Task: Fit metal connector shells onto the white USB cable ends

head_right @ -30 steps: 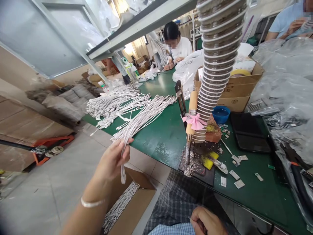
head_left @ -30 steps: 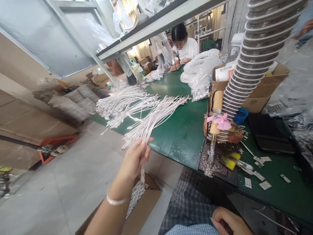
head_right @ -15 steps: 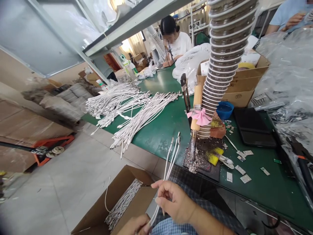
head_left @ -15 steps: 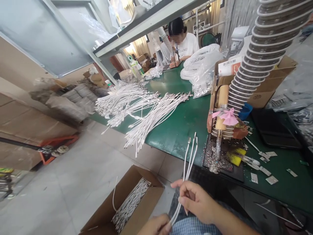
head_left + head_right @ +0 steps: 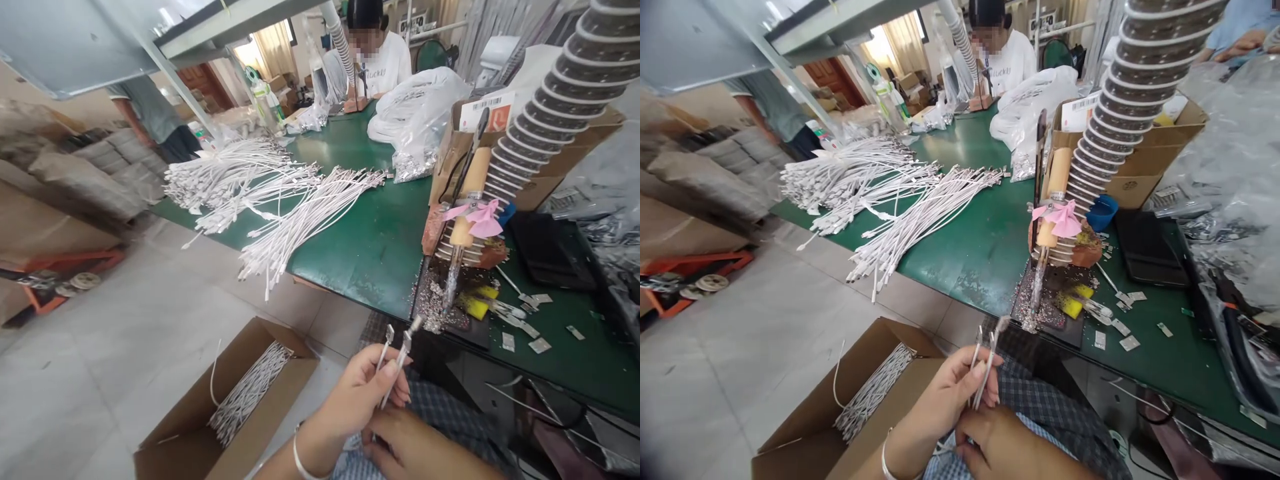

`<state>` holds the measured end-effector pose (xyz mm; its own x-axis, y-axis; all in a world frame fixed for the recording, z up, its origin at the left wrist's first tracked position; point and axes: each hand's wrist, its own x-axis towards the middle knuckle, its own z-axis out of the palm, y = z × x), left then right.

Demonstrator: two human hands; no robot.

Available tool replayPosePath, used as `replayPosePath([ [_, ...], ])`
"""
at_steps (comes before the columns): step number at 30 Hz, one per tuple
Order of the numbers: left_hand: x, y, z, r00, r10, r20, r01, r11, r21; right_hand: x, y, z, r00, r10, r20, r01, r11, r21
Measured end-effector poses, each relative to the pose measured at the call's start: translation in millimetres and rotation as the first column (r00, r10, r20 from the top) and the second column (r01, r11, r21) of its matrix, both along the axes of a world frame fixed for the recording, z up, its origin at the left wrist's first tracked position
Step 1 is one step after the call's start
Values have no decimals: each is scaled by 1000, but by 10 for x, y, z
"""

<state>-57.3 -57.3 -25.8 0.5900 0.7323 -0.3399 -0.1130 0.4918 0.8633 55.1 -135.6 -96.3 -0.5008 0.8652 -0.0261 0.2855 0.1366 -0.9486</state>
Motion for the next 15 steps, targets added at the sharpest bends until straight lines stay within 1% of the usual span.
replayPosePath([
  [3, 165, -93, -68, 998, 59, 24, -58, 998, -20, 114, -66, 42, 998, -20, 57, 20, 1000, -6],
  [5, 180, -127, -97, 995, 74, 62, -72, 997, -27, 211, -92, 112, 997, 0, 80, 1, 1000, -16],
  [7, 162, -140, -95, 994, 73, 80, -72, 997, -20, 340, -101, 209, 997, -26, 73, 26, 1000, 4],
  [9, 139, -139, -69, 996, 45, 72, -45, 999, 10, 508, -109, 317, 988, -155, 21, 154, 986, 63],
  [12, 130, -121, -24, 998, -57, 29, 55, 996, 70, 797, -147, 477, 924, -375, -71, 380, 921, 82],
  [13, 137, -113, -15, 996, -94, 3, 93, 991, 92, 887, -165, 528, 885, -452, -111, 461, 884, 79],
  [14, 149, -102, -8, 991, -131, -29, 133, 985, 111, 965, -180, 579, 833, -526, -168, 544, 835, 82],
  [15, 164, -91, -3, 984, -169, -64, 176, 975, 132, 1029, -191, 627, 799, -565, -206, 591, 800, 99],
])
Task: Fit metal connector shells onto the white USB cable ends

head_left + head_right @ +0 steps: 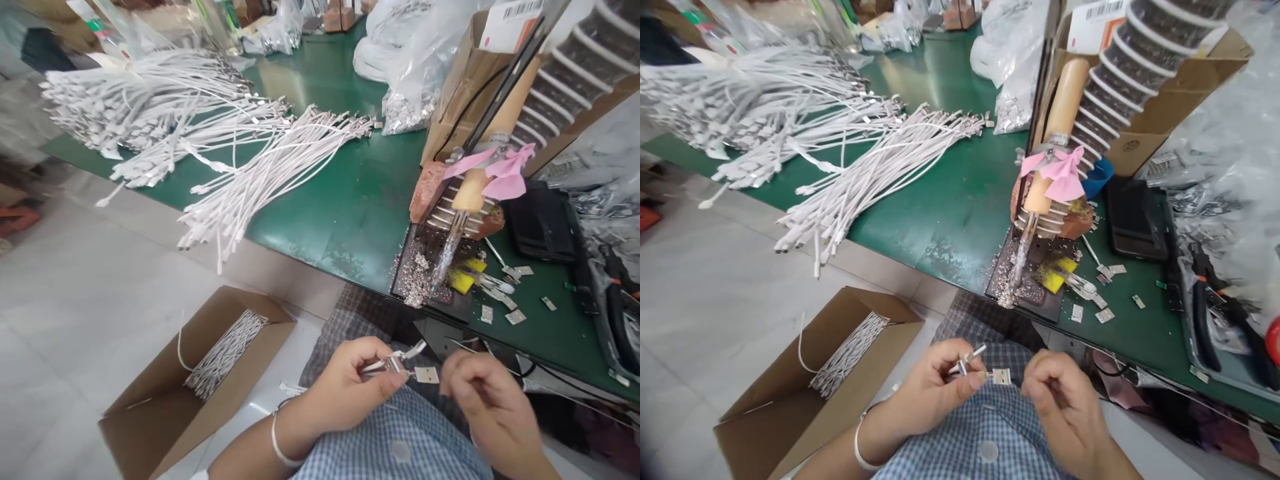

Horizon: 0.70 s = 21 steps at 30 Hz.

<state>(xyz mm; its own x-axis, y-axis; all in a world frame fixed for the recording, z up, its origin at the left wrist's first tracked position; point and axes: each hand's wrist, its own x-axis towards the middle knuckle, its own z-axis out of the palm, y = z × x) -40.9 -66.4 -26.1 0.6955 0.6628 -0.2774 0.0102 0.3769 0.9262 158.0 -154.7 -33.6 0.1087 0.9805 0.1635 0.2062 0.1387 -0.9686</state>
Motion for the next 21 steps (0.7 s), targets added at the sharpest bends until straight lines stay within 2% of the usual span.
replayPosePath([
  [2, 32, 26, 14, 995, -81, -57, 85, 994, 69, 82, 2, 86, 999, -22, 39, 19, 997, 74],
  [4, 54, 54, 37, 984, -156, -89, 168, 974, 150, 108, 35, 146, 988, 38, 148, -54, 993, 108],
  [6, 62, 82, 67, 974, -200, -106, 219, 951, 218, 93, 80, 170, 982, 63, 180, -82, 991, 101],
  [11, 61, 134, 119, 980, -153, -131, 188, 926, 327, 0, 124, 125, 998, 45, 36, -45, 999, -3],
  [14, 80, 144, 125, 986, -131, -100, 153, 952, 265, -38, 114, 94, 998, 47, -29, -48, 998, -32],
  [21, 160, 159, 151, 988, -129, -81, 129, 992, -6, -72, 150, 132, 995, 8, -104, -15, 997, -74],
])
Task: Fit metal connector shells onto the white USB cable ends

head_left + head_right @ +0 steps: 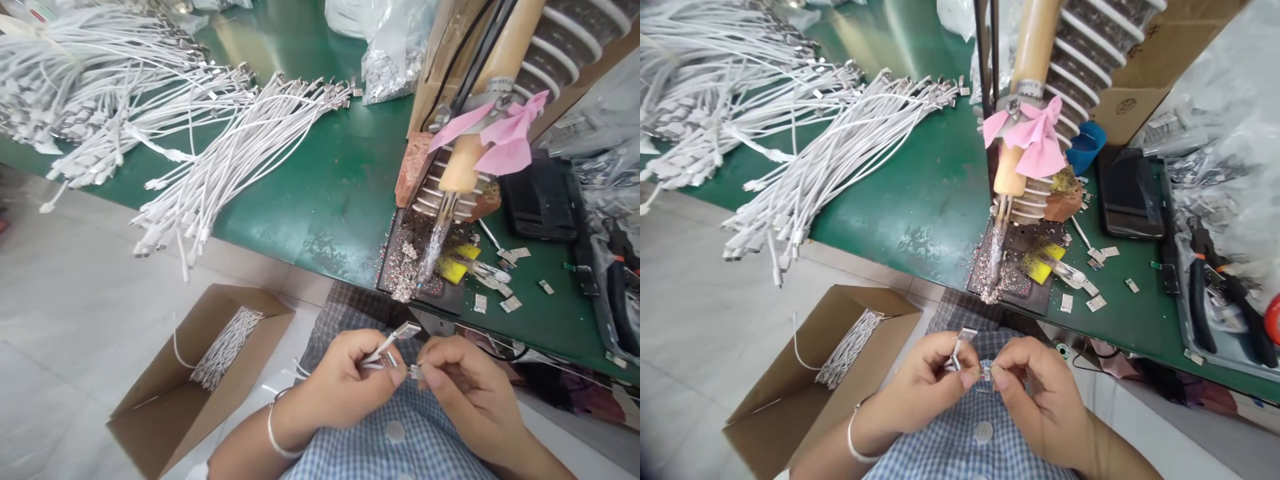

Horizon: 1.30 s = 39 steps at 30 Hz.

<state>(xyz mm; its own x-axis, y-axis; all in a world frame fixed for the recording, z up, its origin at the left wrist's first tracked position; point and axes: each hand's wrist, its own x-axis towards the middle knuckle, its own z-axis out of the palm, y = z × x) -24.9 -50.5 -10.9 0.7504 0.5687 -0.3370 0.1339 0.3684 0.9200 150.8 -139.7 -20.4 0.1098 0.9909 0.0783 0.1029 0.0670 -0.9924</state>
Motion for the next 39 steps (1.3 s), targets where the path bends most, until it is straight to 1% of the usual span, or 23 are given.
replayPosePath([
  [2, 40, 31, 18, 999, 40, 1, -39, 998, -49, 20, 12, 23, 998, -64, 6, 64, 998, 9],
  [3, 63, 51, 26, 998, 67, 5, -66, 995, -74, 38, 15, 31, 994, -98, 40, 97, 995, 29],
  [5, 111, 98, 35, 993, 116, 13, -114, 986, -124, 83, 20, 44, 971, -171, 168, 153, 982, 113],
  [6, 134, 121, 34, 991, 131, 16, -128, 981, -146, 105, 26, 50, 948, -198, 251, 159, 973, 167],
  [8, 178, 161, 25, 986, 163, 22, -156, 972, -178, 135, 56, 63, 895, -213, 392, 118, 960, 252],
  [11, 235, 201, 13, 975, 222, 15, -214, 953, -216, 136, 156, 89, 864, -161, 477, 27, 961, 275],
  [12, 253, 211, 15, 970, 244, 15, -235, 946, -224, 129, 198, 95, 867, -158, 473, 20, 959, 283],
  [14, 286, 231, 30, 962, 273, 25, -260, 939, -227, 119, 272, 101, 873, -195, 447, 45, 945, 324],
  [16, 315, 254, 54, 962, 272, 37, -259, 943, -210, 119, 323, 97, 858, -255, 445, 73, 919, 387],
  [19, 347, 293, 89, 964, 265, 33, -256, 952, -168, 130, 362, 86, 824, -306, 476, 75, 893, 444],
  [23, 374, 341, 104, 954, 291, 69, -283, 954, -100, 144, 410, 76, 824, -320, 467, 83, 884, 459],
  [26, 388, 367, 95, 957, 276, 91, -271, 961, -60, 153, 448, 74, 816, -348, 461, 108, 876, 470],
  [29, 405, 380, 82, 957, 262, 126, -259, 965, -37, 158, 473, 75, 805, -373, 462, 130, 870, 476],
  [34, 412, 392, 71, 946, 263, 192, -268, 963, 2, 159, 505, 78, 804, -378, 459, 125, 862, 491],
  [39, 406, 407, 93, 951, 242, 195, -251, 968, 23, 158, 518, 94, 805, -382, 453, 122, 855, 504],
])
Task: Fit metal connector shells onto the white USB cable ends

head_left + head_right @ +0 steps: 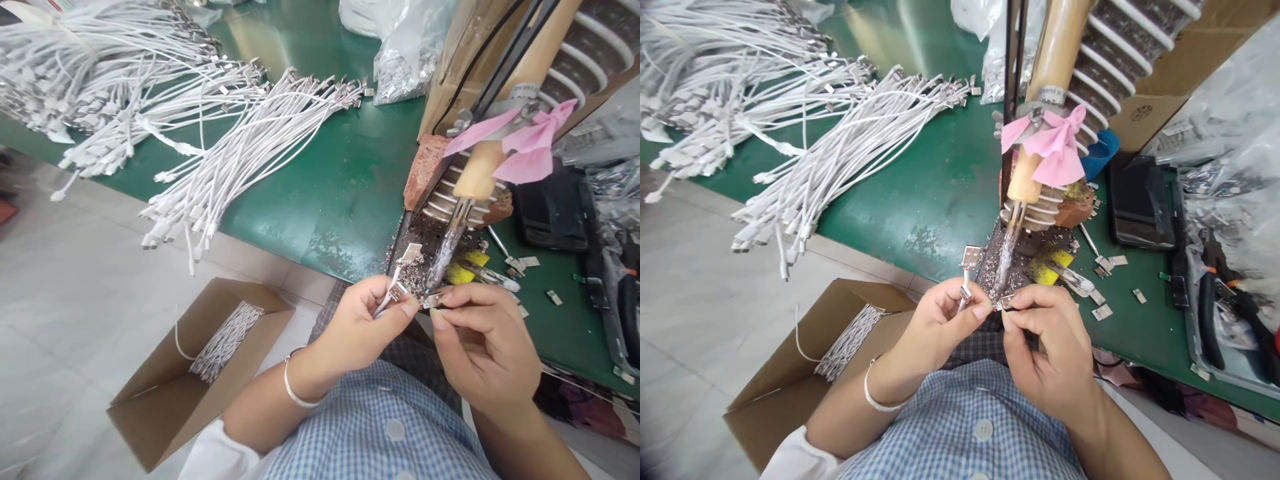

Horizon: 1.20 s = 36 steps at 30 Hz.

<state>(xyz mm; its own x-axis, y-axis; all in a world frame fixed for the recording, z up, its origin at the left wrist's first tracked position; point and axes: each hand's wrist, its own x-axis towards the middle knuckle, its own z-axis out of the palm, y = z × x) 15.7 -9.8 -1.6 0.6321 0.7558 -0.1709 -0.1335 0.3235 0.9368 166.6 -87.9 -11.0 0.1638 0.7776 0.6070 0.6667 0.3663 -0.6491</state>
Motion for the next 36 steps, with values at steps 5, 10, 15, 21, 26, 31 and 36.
replayPosePath([
  [5, 0, -3, 15, 1000, 3, -26, -3, 1000, 1, -1, -2, 16, 1000, -12, -7, 12, 1000, 9],
  [10, -3, -7, 21, 1000, -10, -16, 10, 1000, -7, 0, 8, 9, 1000, 3, -14, -3, 1000, 5],
  [15, -1, -5, 29, 1000, -9, 4, 9, 1000, -1, 3, -5, 4, 1000, 4, -14, -4, 1000, 4],
  [21, -9, -5, 38, 1000, 0, -22, 0, 1000, -7, -6, -5, 45, 1000, -12, 0, 12, 1000, 2],
  [26, -57, -34, 8, 997, -2, -79, 1, 1000, -14, -20, -20, 29, 1000, -2, 19, 3, 999, -43],
  [31, -79, -60, -6, 997, -8, -81, 5, 999, -46, -19, -60, -14, 999, 46, -20, -47, 997, -58],
  [36, -104, -86, -9, 995, -23, -96, 21, 999, -30, -26, -134, 1, 993, 60, -102, -67, 995, -76],
])
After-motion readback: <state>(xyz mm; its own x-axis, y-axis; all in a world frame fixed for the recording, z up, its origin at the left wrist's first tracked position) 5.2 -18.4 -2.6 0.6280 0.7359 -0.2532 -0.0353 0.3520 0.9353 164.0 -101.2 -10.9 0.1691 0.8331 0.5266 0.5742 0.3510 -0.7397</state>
